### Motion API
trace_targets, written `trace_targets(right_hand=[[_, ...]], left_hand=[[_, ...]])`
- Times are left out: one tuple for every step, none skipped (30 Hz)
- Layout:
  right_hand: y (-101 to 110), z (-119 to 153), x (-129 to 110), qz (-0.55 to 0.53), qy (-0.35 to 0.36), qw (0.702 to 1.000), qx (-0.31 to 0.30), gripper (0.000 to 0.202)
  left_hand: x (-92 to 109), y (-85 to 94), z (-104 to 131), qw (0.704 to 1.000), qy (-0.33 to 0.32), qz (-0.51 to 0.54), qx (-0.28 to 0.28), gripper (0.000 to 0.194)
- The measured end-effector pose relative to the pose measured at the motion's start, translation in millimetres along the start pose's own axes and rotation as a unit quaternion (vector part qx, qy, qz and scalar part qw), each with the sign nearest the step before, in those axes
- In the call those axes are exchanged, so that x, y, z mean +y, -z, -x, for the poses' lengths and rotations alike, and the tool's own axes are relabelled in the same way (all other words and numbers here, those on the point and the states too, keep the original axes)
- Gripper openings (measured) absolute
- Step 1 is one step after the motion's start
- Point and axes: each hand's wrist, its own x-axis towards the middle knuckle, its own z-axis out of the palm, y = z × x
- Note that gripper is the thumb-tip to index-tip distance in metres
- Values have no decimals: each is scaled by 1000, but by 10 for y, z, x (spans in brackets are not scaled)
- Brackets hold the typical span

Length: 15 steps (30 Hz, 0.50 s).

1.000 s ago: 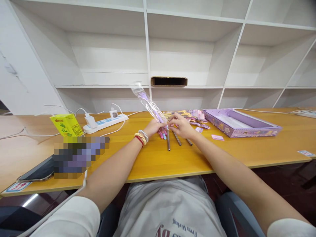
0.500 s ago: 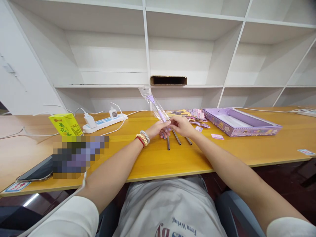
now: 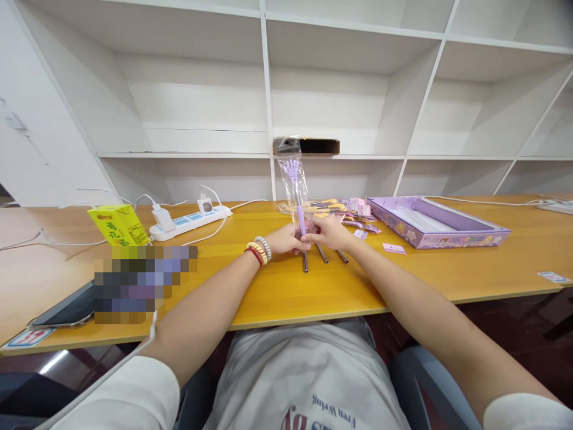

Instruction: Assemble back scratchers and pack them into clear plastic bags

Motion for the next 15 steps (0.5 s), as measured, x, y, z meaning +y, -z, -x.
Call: trace_targets(right_hand=[[2, 1, -18, -1, -6, 1000, -7, 35], [3, 0, -36, -2, -13, 1000, -14, 37], [5, -1, -53, -4, -21, 1000, -21, 38], [7, -2, -69, -7, -27, 999, -27, 40], [9, -3, -81, -10, -31, 999, -32, 41], [10, -5, -89, -12, -32, 999, -35, 42], [11, -6, -93, -12, -33, 999, -35, 42], [10, -7, -92, -10, -32, 999, -30, 42], [9, -7, -88, -8, -32, 999, -23, 42], [7, -8, -81, -5, -30, 999, -14, 41], [5, -8, -73, -2, -29, 1000, -6, 41], [2, -8, -65, 2, -28, 1000, 1, 40], [-1, -9, -60, 6, -27, 1000, 7, 40], [-4, -10, -57, 10, -28, 999, 12, 40], [-6, -10, -56, 15, -30, 999, 16, 40]], left_hand=[[0, 3, -3, 1000, 5, -13, -5, 17], [3, 6, -6, 1000, 9, -27, -10, 14], [8, 8, -8, 999, 11, -41, -14, 10], [15, 10, -9, 998, 12, -53, -17, 7], [24, 10, -10, 998, 12, -64, -19, 5], [32, 8, -11, 997, 10, -74, -18, 4], [40, 5, -13, 996, 5, -84, -12, 4], [46, 0, -15, 996, -4, -92, -1, 3], [49, -4, -18, 995, -16, -97, 12, 2], [49, -7, -24, 995, -28, -96, 27, 3], [46, -9, -33, 995, -38, -88, 40, 8], [38, -9, -43, 995, -46, -73, 51, 13], [27, -7, -57, 995, -54, -52, 61, 20], [13, -2, -71, 995, -62, -27, 70, 26], [-3, 3, -85, 995, -68, 0, 79, 33]])
